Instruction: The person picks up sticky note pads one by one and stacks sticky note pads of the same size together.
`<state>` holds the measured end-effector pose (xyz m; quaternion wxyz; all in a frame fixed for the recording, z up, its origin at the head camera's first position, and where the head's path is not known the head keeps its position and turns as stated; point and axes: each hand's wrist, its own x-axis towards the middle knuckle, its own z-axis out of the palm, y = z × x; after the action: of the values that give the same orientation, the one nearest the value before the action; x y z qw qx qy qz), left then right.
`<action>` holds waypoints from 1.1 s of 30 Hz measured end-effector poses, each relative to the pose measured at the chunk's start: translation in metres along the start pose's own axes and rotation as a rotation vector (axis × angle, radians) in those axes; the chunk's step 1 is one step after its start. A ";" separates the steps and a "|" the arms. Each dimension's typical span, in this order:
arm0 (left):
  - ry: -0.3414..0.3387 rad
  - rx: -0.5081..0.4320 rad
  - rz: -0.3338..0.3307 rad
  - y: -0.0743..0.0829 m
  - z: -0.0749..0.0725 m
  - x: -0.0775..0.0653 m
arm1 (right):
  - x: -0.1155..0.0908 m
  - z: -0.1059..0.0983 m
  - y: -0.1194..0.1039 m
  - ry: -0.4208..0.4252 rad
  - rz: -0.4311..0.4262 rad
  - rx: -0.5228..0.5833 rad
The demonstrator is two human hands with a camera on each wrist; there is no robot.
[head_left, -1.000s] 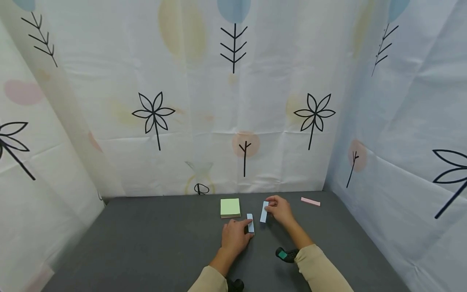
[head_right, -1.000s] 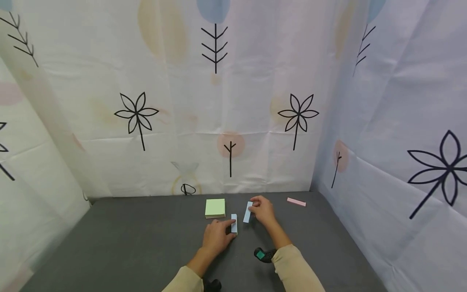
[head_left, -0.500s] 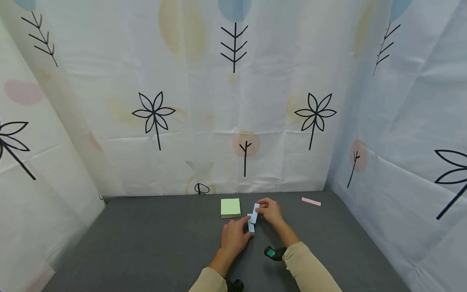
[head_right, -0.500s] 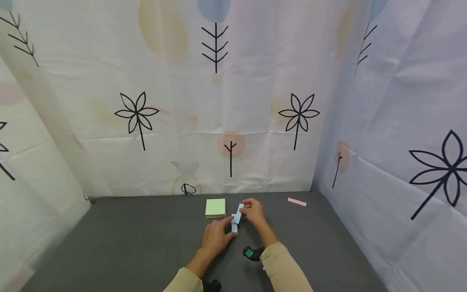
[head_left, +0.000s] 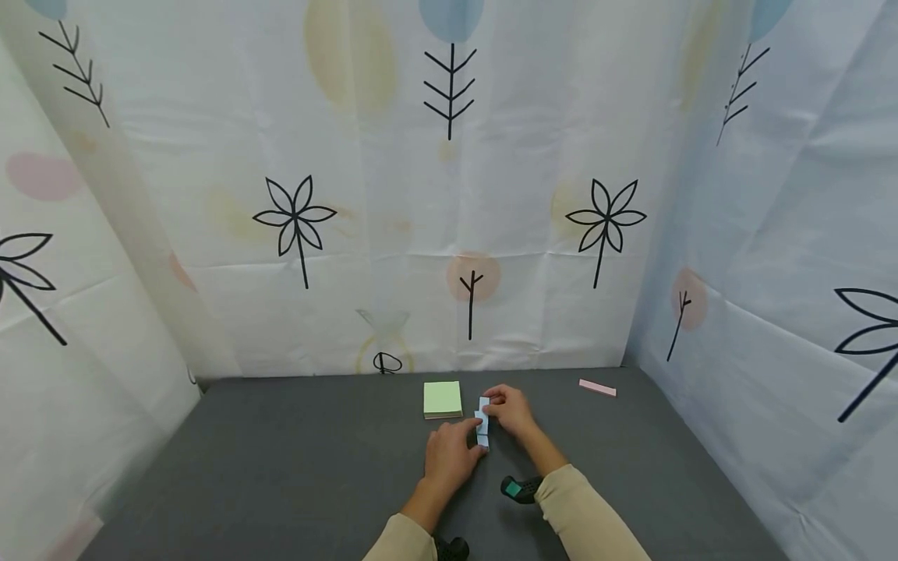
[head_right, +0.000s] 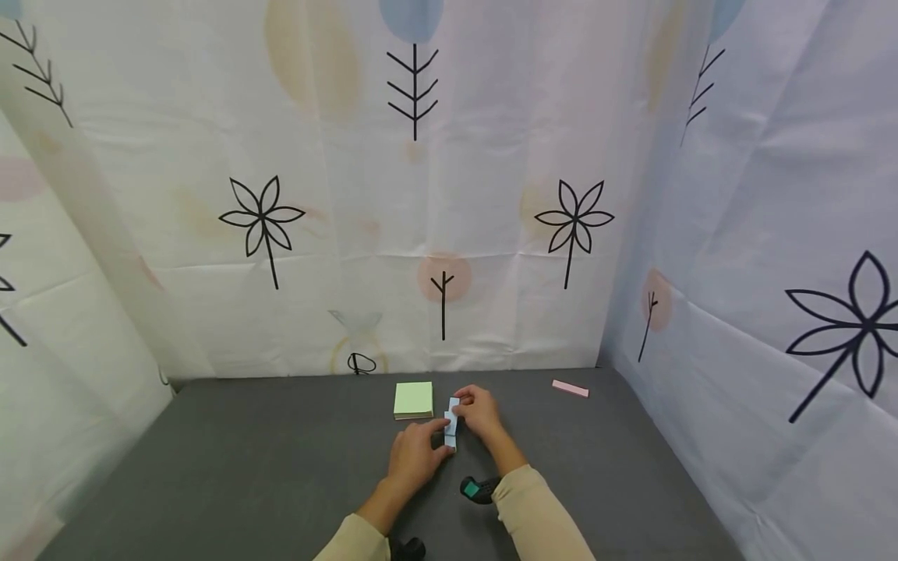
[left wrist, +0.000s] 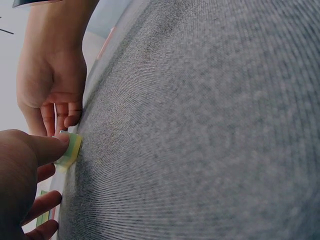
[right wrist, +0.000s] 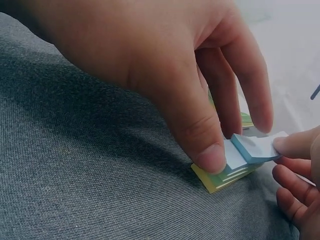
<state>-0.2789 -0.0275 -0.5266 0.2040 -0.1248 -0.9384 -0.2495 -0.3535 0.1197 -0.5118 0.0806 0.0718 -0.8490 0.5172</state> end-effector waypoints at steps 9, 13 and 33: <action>0.007 0.006 0.026 -0.001 0.001 -0.001 | -0.003 0.001 -0.003 -0.068 -0.004 -0.051; 0.021 0.008 0.044 -0.003 0.001 -0.001 | -0.003 0.001 -0.001 -0.097 -0.016 -0.057; 0.000 -0.003 0.027 -0.003 0.004 -0.002 | -0.008 0.002 -0.001 -0.106 -0.039 -0.059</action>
<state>-0.2796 -0.0288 -0.5317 0.2070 -0.1376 -0.9363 -0.2482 -0.3460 0.1183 -0.5136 0.0476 0.1133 -0.8654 0.4857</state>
